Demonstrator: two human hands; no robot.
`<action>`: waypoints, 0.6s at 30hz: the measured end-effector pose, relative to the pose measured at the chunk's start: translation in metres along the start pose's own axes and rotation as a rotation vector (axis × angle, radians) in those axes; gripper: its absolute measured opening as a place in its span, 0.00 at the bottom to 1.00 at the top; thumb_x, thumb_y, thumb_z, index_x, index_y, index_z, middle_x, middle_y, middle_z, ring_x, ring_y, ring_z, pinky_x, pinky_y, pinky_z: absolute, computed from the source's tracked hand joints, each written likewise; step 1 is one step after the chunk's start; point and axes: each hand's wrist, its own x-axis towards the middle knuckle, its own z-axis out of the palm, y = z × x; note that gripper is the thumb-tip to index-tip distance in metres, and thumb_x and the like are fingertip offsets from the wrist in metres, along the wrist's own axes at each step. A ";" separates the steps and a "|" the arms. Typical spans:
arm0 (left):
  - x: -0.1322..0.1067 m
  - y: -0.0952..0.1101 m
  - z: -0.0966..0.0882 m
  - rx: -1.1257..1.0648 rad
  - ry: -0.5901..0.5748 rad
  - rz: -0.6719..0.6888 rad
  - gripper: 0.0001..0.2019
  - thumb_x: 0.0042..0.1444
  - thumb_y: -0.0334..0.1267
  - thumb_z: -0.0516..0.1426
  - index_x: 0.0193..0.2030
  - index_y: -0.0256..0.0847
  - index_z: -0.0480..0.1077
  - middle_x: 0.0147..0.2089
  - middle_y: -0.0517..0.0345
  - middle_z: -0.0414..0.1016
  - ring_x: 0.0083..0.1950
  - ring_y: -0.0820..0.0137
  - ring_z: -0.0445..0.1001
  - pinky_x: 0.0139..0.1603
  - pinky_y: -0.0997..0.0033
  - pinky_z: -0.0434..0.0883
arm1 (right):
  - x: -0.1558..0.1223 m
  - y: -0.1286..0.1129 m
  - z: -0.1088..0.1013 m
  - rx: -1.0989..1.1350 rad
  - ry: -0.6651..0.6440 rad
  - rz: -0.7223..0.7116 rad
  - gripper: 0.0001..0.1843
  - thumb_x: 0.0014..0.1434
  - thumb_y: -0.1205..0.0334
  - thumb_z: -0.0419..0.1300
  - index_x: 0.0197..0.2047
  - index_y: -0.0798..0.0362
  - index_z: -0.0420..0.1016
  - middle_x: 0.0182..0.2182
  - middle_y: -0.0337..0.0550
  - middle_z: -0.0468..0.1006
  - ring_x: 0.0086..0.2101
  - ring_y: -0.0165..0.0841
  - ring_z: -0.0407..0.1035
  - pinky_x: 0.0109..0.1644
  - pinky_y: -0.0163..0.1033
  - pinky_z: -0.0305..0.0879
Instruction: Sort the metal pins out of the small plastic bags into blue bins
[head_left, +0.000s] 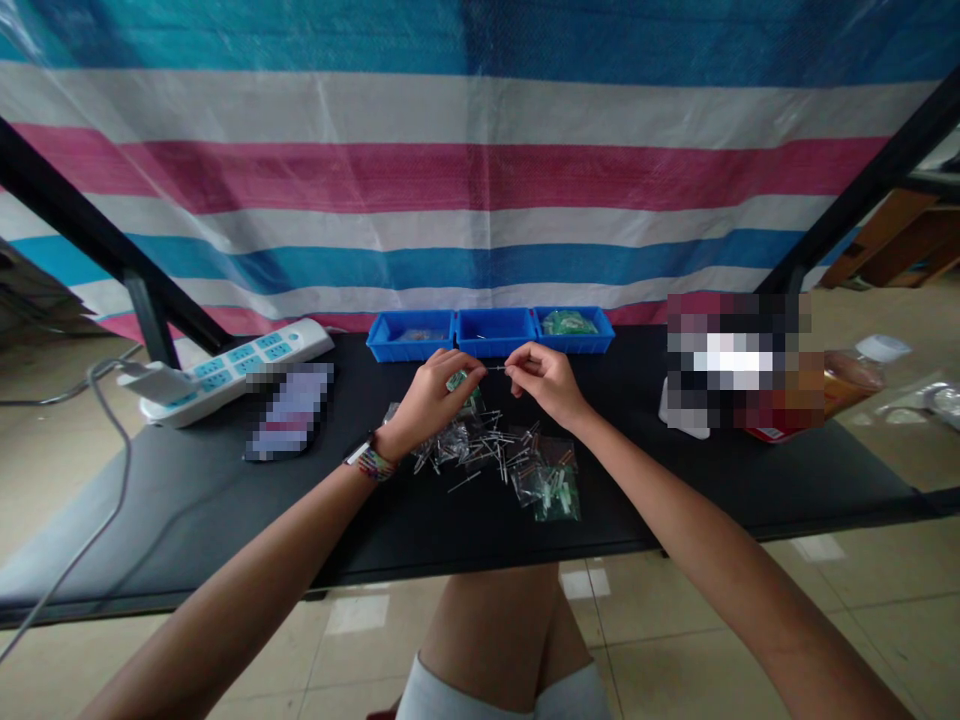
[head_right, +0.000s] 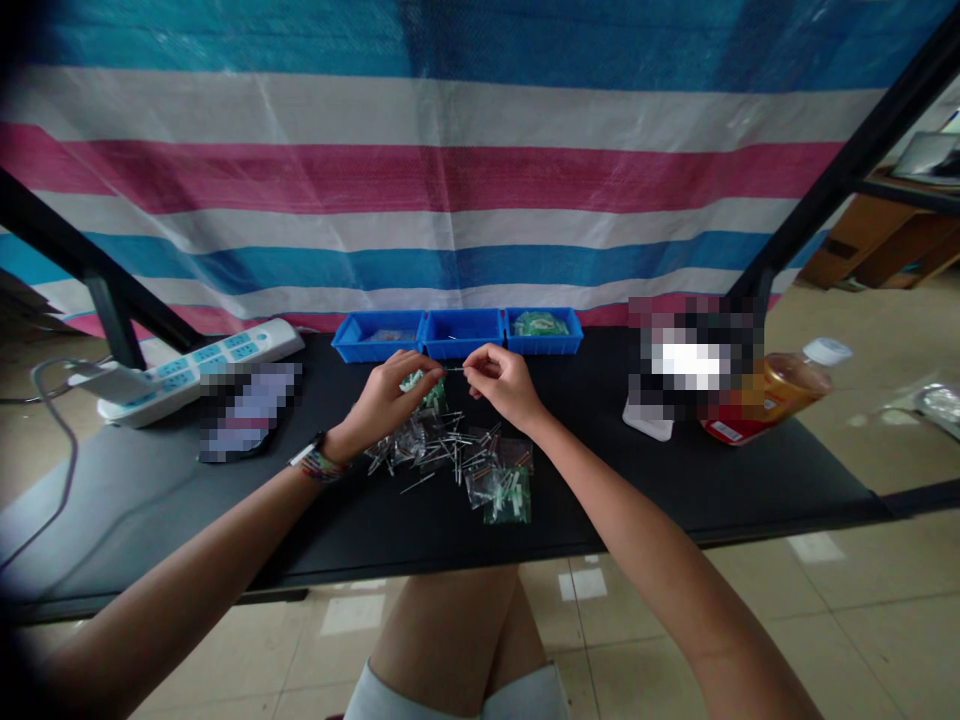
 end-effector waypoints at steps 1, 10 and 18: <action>-0.001 -0.001 0.001 -0.012 0.017 -0.003 0.09 0.74 0.44 0.57 0.45 0.44 0.76 0.43 0.55 0.82 0.47 0.61 0.76 0.51 0.59 0.71 | 0.000 0.000 0.000 0.009 0.001 -0.001 0.16 0.55 0.49 0.73 0.36 0.50 0.76 0.26 0.36 0.75 0.24 0.30 0.71 0.28 0.37 0.71; -0.001 -0.001 -0.001 -0.023 0.047 -0.033 0.07 0.73 0.41 0.58 0.44 0.43 0.74 0.44 0.54 0.81 0.47 0.62 0.77 0.51 0.61 0.72 | 0.001 0.001 -0.001 0.027 -0.018 0.005 0.22 0.55 0.42 0.75 0.36 0.51 0.77 0.28 0.38 0.77 0.24 0.31 0.71 0.30 0.39 0.72; -0.001 -0.002 0.001 -0.023 0.029 -0.060 0.11 0.74 0.44 0.57 0.41 0.43 0.73 0.42 0.55 0.80 0.46 0.62 0.76 0.51 0.60 0.72 | -0.001 -0.001 0.001 0.105 -0.015 0.015 0.15 0.54 0.53 0.75 0.35 0.52 0.76 0.26 0.34 0.75 0.23 0.28 0.70 0.30 0.37 0.71</action>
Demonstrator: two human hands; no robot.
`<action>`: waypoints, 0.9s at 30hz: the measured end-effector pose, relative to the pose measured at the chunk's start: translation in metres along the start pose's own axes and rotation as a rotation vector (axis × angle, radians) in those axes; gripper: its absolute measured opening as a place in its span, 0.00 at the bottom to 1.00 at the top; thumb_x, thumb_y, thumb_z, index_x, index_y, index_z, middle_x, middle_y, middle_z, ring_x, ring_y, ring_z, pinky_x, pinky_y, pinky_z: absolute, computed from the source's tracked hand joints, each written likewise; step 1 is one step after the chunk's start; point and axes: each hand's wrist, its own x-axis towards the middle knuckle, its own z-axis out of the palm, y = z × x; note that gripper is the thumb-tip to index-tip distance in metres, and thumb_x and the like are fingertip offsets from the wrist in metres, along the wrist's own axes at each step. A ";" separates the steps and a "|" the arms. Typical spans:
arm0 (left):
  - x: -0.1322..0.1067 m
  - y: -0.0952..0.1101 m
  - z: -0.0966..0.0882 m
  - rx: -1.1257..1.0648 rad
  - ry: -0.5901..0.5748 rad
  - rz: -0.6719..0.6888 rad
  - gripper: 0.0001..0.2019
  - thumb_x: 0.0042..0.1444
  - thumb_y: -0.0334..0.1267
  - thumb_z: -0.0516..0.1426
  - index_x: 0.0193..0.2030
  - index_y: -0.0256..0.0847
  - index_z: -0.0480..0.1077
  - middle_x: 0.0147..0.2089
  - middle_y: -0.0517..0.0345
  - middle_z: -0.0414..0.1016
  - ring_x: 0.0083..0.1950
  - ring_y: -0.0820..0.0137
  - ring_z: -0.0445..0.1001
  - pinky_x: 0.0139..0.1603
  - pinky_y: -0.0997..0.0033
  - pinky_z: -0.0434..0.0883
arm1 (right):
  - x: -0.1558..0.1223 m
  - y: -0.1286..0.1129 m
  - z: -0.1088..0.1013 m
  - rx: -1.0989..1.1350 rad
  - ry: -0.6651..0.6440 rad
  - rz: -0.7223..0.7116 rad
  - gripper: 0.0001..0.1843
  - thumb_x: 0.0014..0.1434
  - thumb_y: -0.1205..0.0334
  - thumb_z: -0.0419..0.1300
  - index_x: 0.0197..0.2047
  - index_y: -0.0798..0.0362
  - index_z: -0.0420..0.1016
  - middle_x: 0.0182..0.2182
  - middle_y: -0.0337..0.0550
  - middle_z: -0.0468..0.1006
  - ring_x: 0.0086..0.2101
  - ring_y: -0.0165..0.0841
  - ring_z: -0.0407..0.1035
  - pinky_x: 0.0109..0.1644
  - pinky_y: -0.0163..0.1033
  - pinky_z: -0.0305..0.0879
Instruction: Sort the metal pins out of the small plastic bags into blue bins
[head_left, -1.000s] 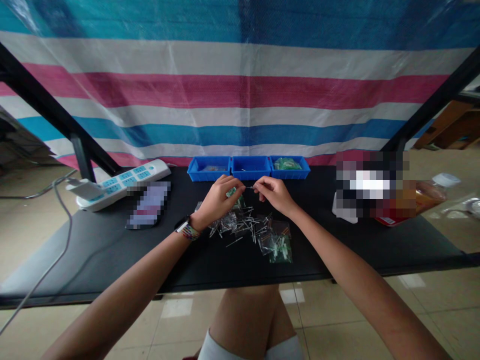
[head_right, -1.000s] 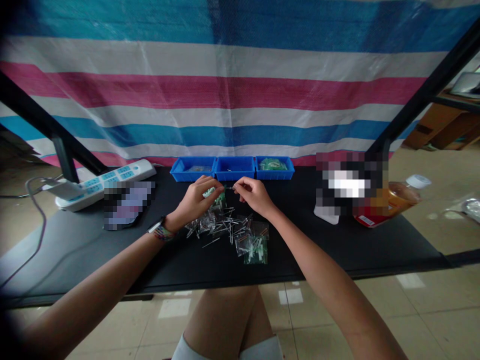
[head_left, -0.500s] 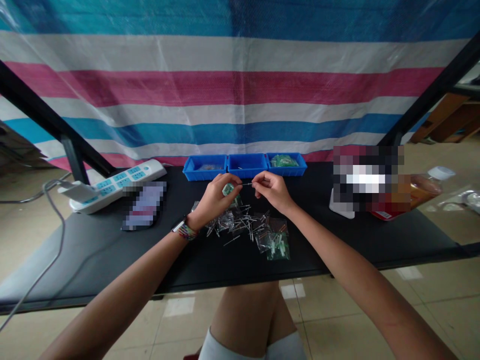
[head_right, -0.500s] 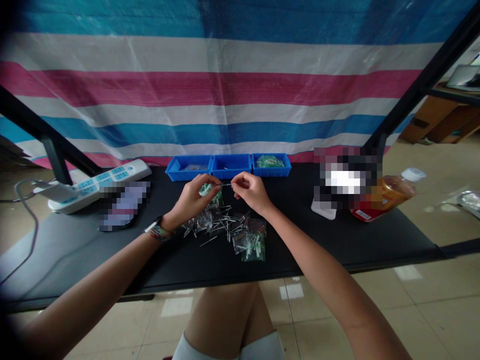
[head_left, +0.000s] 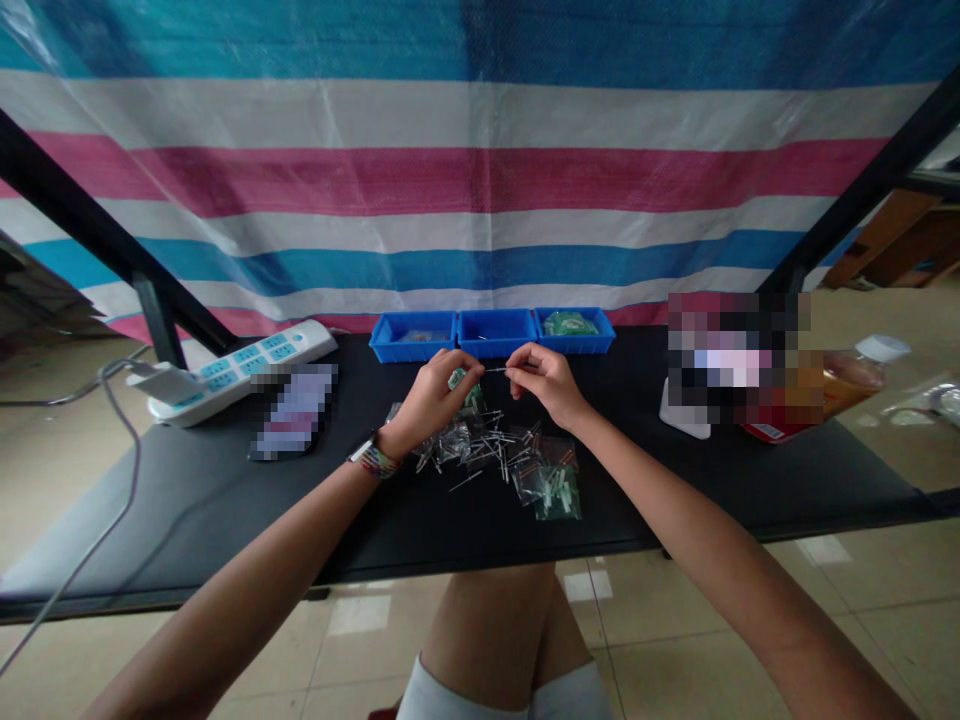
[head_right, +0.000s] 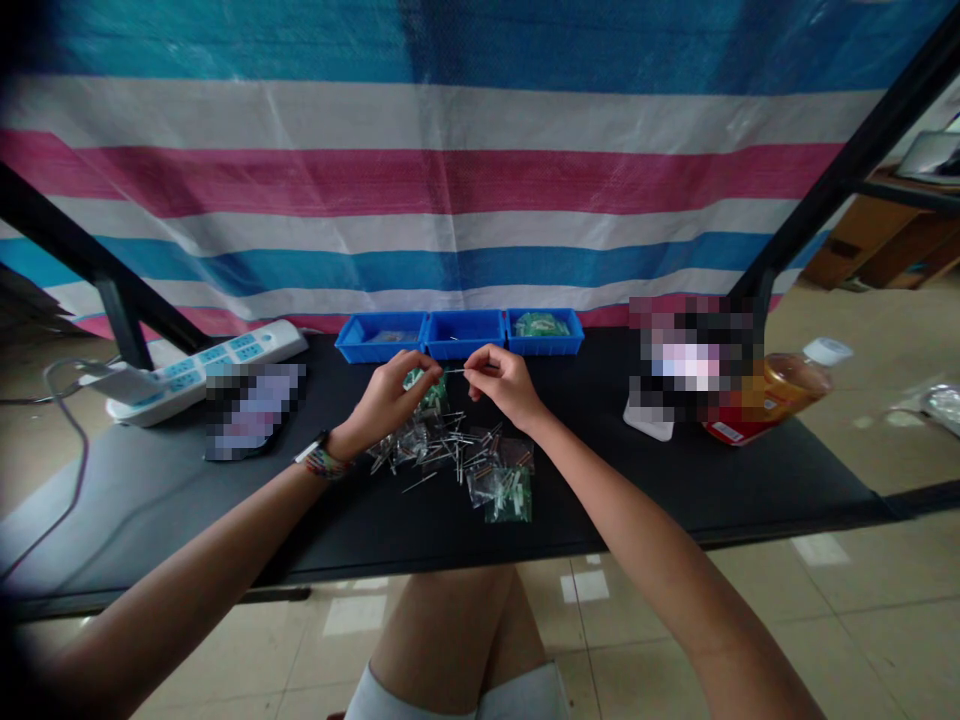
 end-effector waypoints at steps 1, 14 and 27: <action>0.000 0.000 0.000 0.001 0.000 -0.006 0.11 0.74 0.44 0.57 0.41 0.43 0.73 0.42 0.55 0.80 0.46 0.62 0.76 0.51 0.60 0.72 | -0.001 -0.001 0.000 0.008 0.001 0.001 0.15 0.53 0.54 0.75 0.34 0.52 0.76 0.26 0.33 0.75 0.22 0.28 0.70 0.29 0.36 0.71; -0.001 -0.003 -0.001 -0.070 0.040 -0.064 0.11 0.75 0.45 0.54 0.47 0.42 0.72 0.44 0.51 0.81 0.47 0.60 0.78 0.48 0.60 0.72 | 0.027 0.014 -0.017 -0.193 0.276 -0.028 0.22 0.56 0.54 0.68 0.52 0.52 0.83 0.48 0.47 0.84 0.22 0.27 0.72 0.24 0.36 0.69; -0.001 -0.007 0.001 0.003 -0.011 -0.018 0.08 0.72 0.40 0.54 0.45 0.42 0.75 0.43 0.52 0.81 0.48 0.59 0.77 0.51 0.58 0.71 | -0.006 0.002 0.001 -0.866 -0.376 -0.127 0.03 0.56 0.70 0.72 0.35 0.53 0.85 0.35 0.39 0.78 0.30 0.27 0.67 0.35 0.35 0.57</action>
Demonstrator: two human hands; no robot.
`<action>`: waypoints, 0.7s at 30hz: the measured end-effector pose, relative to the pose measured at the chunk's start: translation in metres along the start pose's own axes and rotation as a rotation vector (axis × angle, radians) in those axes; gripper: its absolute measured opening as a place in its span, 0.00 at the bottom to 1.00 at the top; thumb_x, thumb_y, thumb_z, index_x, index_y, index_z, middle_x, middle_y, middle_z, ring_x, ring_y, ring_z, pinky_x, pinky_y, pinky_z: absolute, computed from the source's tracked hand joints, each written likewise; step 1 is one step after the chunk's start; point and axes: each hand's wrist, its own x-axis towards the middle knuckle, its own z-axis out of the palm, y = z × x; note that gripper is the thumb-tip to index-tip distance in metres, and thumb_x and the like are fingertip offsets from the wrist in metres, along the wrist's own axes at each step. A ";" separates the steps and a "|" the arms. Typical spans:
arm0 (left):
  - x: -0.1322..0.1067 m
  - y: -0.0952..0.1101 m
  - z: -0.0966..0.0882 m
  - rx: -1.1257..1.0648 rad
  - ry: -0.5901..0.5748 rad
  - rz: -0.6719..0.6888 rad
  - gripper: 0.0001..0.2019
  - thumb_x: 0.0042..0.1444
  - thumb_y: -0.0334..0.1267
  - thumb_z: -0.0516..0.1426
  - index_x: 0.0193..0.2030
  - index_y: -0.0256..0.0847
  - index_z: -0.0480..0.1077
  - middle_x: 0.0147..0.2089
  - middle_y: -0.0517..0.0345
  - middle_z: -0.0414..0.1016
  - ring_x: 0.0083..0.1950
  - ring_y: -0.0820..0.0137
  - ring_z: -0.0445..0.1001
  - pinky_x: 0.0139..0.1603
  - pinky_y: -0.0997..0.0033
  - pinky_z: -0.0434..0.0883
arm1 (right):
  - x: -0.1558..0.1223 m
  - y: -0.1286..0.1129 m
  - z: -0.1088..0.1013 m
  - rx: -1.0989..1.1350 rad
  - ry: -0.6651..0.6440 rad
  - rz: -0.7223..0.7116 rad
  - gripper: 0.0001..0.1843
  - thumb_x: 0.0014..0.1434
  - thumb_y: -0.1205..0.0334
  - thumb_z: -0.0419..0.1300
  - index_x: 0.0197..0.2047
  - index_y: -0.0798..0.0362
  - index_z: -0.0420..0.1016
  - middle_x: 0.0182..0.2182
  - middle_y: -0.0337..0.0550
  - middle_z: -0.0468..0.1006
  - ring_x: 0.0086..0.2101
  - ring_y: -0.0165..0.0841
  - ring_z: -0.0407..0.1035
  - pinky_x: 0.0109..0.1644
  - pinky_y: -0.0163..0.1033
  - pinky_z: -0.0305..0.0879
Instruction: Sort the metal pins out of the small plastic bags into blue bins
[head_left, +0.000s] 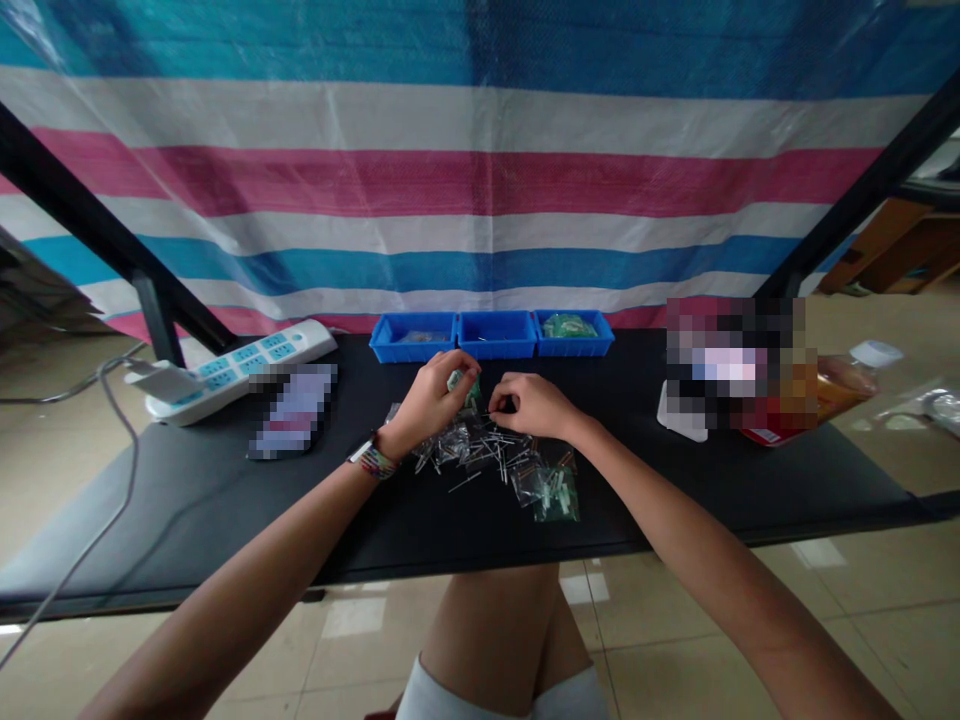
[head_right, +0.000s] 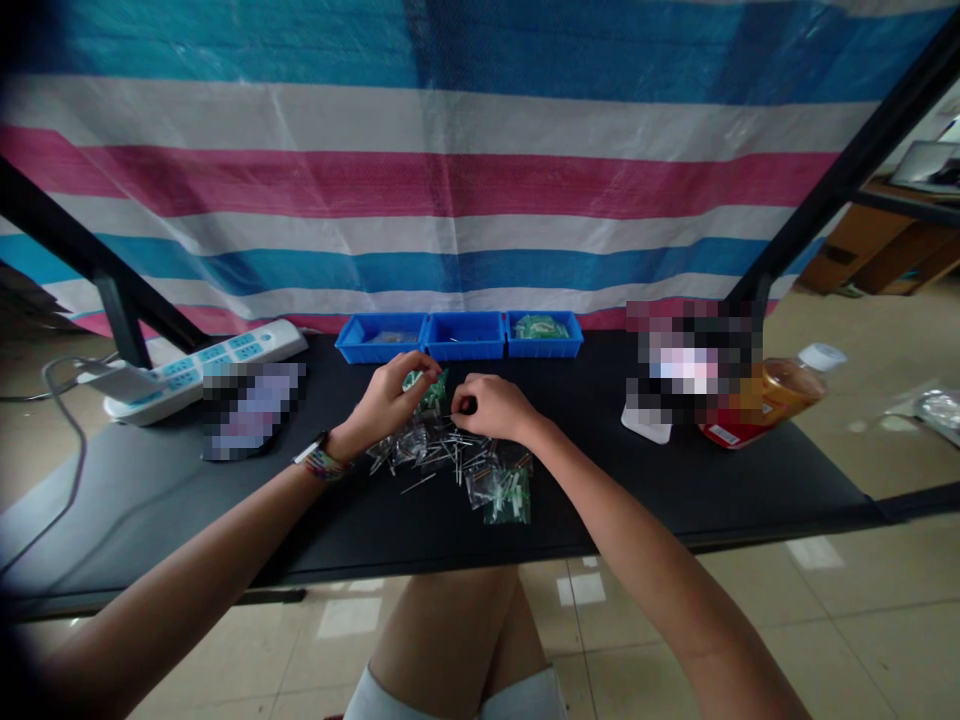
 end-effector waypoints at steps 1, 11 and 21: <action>0.000 0.000 0.000 0.003 -0.003 -0.001 0.09 0.72 0.40 0.54 0.45 0.42 0.75 0.43 0.52 0.81 0.48 0.59 0.78 0.51 0.58 0.71 | 0.000 0.000 0.001 -0.014 -0.008 0.005 0.04 0.56 0.71 0.71 0.34 0.53 0.85 0.34 0.38 0.78 0.30 0.27 0.67 0.35 0.35 0.57; 0.001 0.004 -0.001 0.007 -0.020 -0.026 0.09 0.71 0.42 0.54 0.45 0.43 0.75 0.44 0.52 0.81 0.49 0.58 0.78 0.52 0.57 0.72 | 0.000 0.001 -0.009 0.001 -0.070 0.009 0.07 0.57 0.76 0.69 0.35 0.55 0.85 0.35 0.39 0.77 0.31 0.27 0.66 0.37 0.34 0.58; 0.001 0.003 -0.002 0.012 -0.039 -0.014 0.09 0.70 0.41 0.54 0.45 0.43 0.74 0.44 0.52 0.82 0.50 0.57 0.78 0.53 0.56 0.72 | 0.000 0.003 -0.007 0.016 -0.058 0.015 0.07 0.58 0.76 0.68 0.35 0.55 0.84 0.34 0.39 0.77 0.31 0.27 0.66 0.38 0.34 0.59</action>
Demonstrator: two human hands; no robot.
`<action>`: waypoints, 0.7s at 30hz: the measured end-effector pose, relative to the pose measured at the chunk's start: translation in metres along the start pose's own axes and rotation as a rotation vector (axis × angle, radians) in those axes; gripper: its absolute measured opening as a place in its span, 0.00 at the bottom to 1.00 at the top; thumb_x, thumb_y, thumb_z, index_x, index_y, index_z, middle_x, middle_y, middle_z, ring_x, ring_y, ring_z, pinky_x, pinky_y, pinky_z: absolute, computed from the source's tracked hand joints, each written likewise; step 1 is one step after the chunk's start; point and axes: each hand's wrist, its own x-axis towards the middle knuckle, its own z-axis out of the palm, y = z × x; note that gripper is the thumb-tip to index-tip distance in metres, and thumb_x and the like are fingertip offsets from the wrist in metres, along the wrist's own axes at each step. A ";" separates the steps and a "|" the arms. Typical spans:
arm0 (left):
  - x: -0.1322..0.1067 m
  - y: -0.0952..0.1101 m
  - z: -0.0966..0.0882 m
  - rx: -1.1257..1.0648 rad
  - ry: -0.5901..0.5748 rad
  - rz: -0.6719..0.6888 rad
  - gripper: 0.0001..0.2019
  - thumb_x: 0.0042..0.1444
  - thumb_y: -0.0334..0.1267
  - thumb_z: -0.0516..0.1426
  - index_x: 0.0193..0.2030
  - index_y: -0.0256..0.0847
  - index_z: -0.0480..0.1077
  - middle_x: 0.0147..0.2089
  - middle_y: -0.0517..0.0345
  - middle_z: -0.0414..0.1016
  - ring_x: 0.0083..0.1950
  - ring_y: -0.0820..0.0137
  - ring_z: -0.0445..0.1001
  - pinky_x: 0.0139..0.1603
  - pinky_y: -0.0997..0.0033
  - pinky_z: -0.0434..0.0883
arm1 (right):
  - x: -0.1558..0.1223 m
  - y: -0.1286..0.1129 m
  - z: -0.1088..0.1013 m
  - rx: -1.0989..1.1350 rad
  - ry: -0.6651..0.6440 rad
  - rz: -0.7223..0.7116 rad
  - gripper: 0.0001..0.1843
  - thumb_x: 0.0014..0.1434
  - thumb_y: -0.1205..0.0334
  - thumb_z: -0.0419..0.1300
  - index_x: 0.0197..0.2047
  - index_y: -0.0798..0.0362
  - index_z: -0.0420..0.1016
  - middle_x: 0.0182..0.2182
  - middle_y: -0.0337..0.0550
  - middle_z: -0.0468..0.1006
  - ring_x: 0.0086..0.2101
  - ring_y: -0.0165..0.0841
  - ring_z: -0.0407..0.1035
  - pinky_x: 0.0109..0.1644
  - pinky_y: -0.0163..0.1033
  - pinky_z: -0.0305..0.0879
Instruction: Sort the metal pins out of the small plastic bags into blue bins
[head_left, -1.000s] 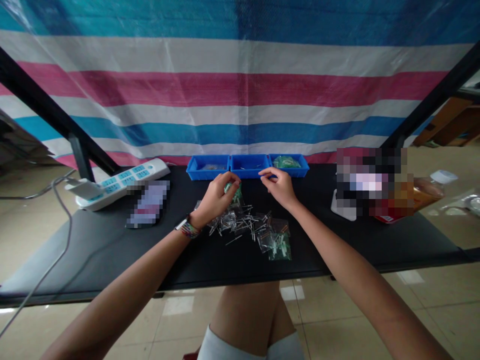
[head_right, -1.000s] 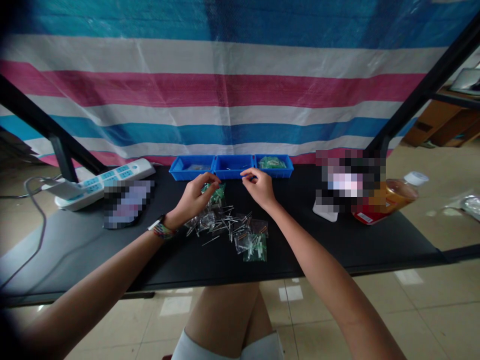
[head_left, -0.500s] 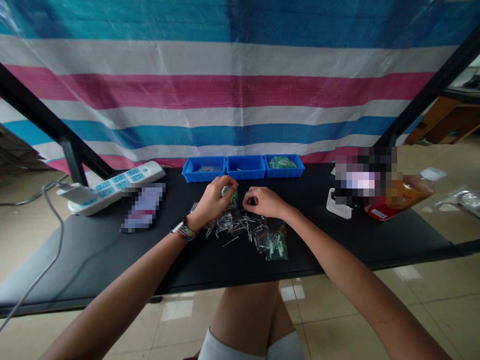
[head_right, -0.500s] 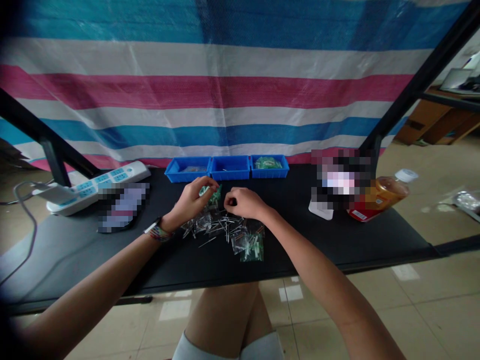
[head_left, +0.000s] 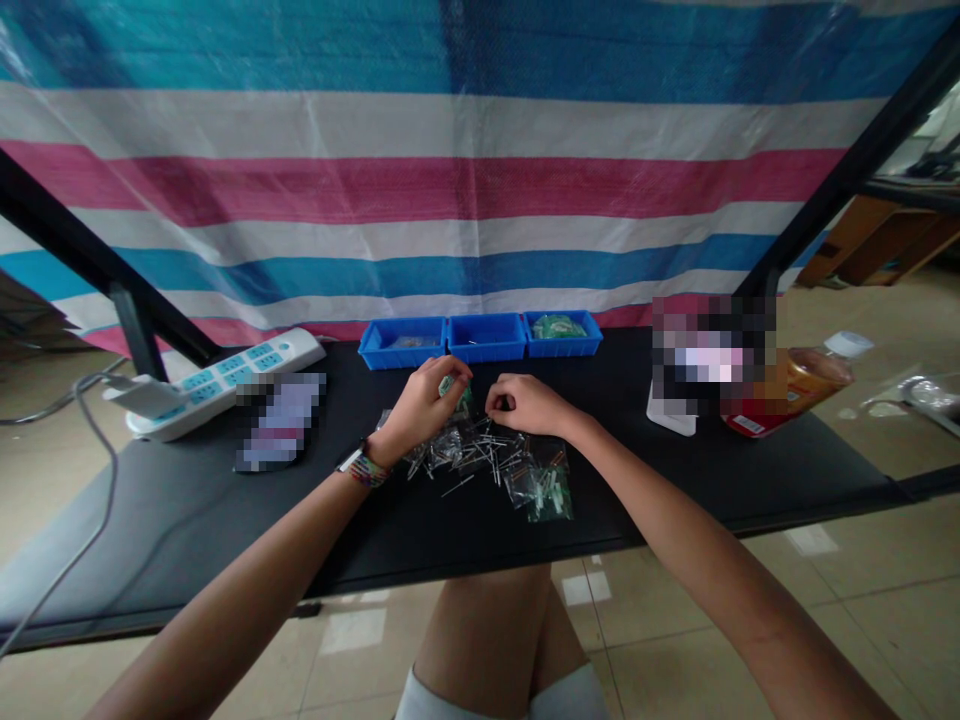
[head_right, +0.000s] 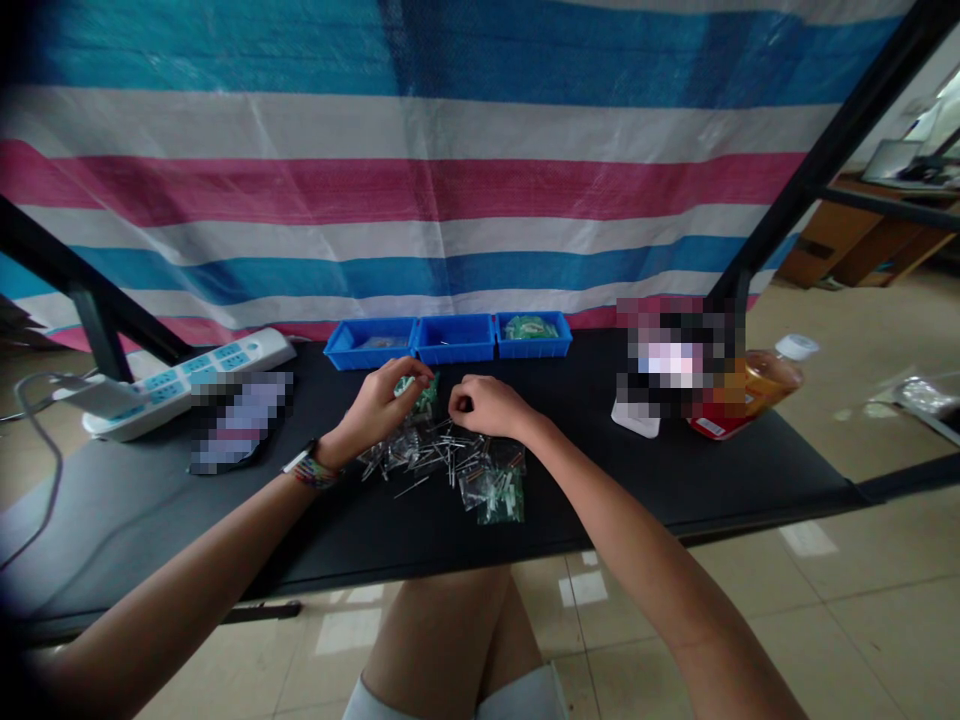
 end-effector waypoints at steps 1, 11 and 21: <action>0.000 0.000 0.000 0.000 0.004 0.000 0.09 0.70 0.41 0.54 0.45 0.43 0.75 0.44 0.52 0.82 0.50 0.58 0.78 0.53 0.56 0.73 | 0.000 0.000 0.000 0.005 -0.002 -0.006 0.07 0.58 0.76 0.68 0.35 0.55 0.84 0.34 0.39 0.76 0.31 0.27 0.67 0.38 0.34 0.59; 0.001 -0.001 0.001 0.013 0.005 0.007 0.09 0.70 0.41 0.54 0.45 0.43 0.75 0.43 0.52 0.82 0.48 0.58 0.79 0.53 0.57 0.74 | -0.002 -0.001 0.001 -0.024 -0.048 0.040 0.08 0.53 0.76 0.69 0.35 0.54 0.83 0.36 0.39 0.77 0.33 0.28 0.69 0.38 0.34 0.60; 0.001 0.000 -0.001 -0.002 -0.072 0.039 0.10 0.70 0.43 0.56 0.44 0.43 0.77 0.44 0.53 0.83 0.48 0.58 0.79 0.52 0.58 0.74 | 0.004 0.003 0.001 0.212 0.133 0.028 0.05 0.58 0.74 0.65 0.32 0.55 0.78 0.33 0.38 0.77 0.32 0.29 0.68 0.41 0.35 0.62</action>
